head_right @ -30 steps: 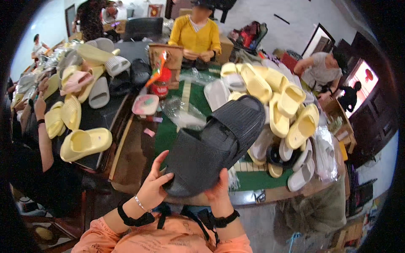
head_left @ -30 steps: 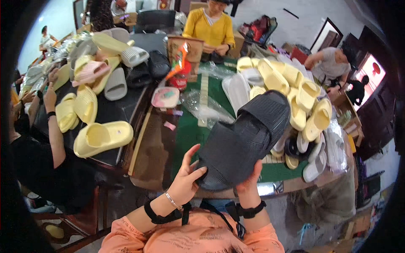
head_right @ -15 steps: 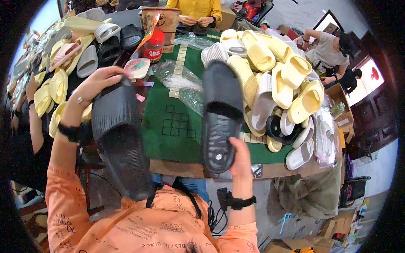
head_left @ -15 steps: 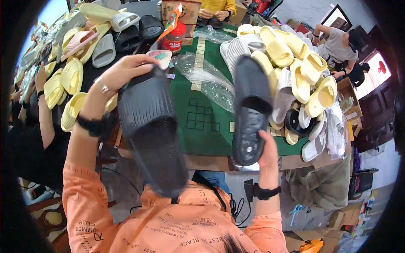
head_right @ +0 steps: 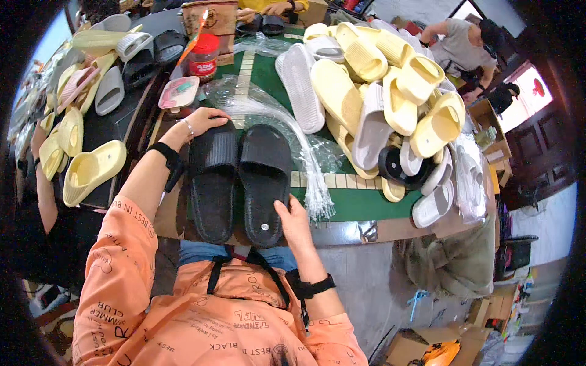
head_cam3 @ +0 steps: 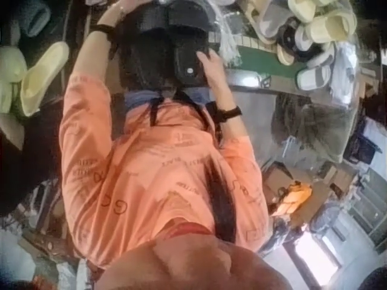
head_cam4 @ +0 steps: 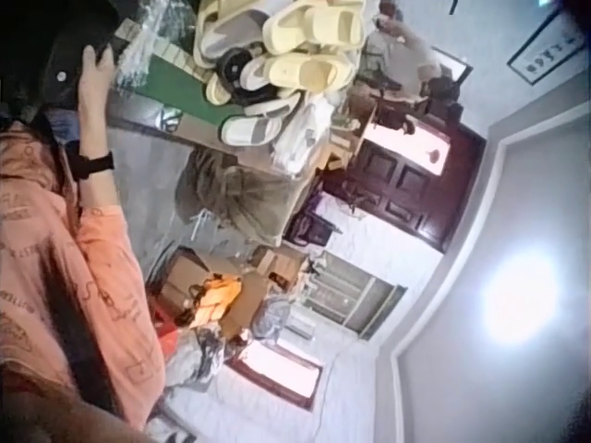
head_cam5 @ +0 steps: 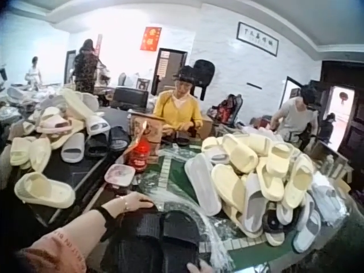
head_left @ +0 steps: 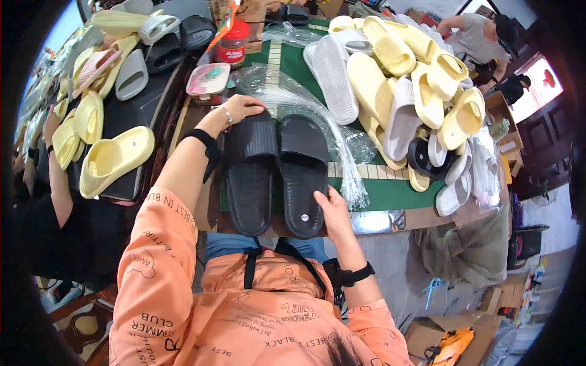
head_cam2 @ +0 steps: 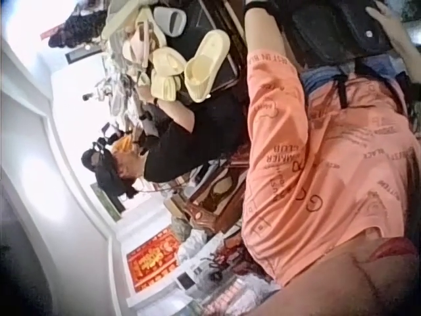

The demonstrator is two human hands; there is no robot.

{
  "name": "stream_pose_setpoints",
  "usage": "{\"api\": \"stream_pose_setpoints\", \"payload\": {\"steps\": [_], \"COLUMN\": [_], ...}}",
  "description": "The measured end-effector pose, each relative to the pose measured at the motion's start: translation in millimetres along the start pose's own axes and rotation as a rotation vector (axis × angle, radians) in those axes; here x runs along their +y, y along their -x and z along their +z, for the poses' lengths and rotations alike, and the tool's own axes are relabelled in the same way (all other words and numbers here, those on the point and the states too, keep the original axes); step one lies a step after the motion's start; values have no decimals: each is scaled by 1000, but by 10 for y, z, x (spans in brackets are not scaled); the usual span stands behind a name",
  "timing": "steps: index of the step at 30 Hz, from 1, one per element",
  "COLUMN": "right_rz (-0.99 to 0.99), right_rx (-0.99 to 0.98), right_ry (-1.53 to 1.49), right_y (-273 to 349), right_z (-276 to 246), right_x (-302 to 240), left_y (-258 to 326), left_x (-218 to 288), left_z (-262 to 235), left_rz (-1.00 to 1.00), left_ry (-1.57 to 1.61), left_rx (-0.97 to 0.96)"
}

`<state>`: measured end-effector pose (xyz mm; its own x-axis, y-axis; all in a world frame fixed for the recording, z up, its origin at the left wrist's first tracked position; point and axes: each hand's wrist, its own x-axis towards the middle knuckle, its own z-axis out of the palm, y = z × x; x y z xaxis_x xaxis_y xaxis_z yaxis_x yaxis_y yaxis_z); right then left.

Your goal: The recorder is assembling and inspecting several pairs of plastic or foam slide-style slippers, attaching tags or labels to them and sorting them into pairs.

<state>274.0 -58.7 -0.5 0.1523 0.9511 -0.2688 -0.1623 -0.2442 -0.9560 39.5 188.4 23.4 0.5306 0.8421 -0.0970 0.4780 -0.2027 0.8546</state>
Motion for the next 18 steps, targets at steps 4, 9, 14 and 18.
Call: {"api": "stream_pose_setpoints", "payload": {"steps": [4,9,14,18], "right_rz": [-263,-355,-167,-84], "right_rx": [113,378,573,406], "right_ry": [335,541,1160,1206], "right_y": [3,247,381,348], "right_z": [-77,-454,-713,-686], "right_x": [82,-456,-647,-487], "left_y": [1,55,345,714], "left_x": [-8,33,735,1293], "left_z": [124,195,534,1085], "left_rz": [-32,-6,528,624], "left_ry": [-37,-297,-441,-186], "left_rx": [104,286,569,160]}}
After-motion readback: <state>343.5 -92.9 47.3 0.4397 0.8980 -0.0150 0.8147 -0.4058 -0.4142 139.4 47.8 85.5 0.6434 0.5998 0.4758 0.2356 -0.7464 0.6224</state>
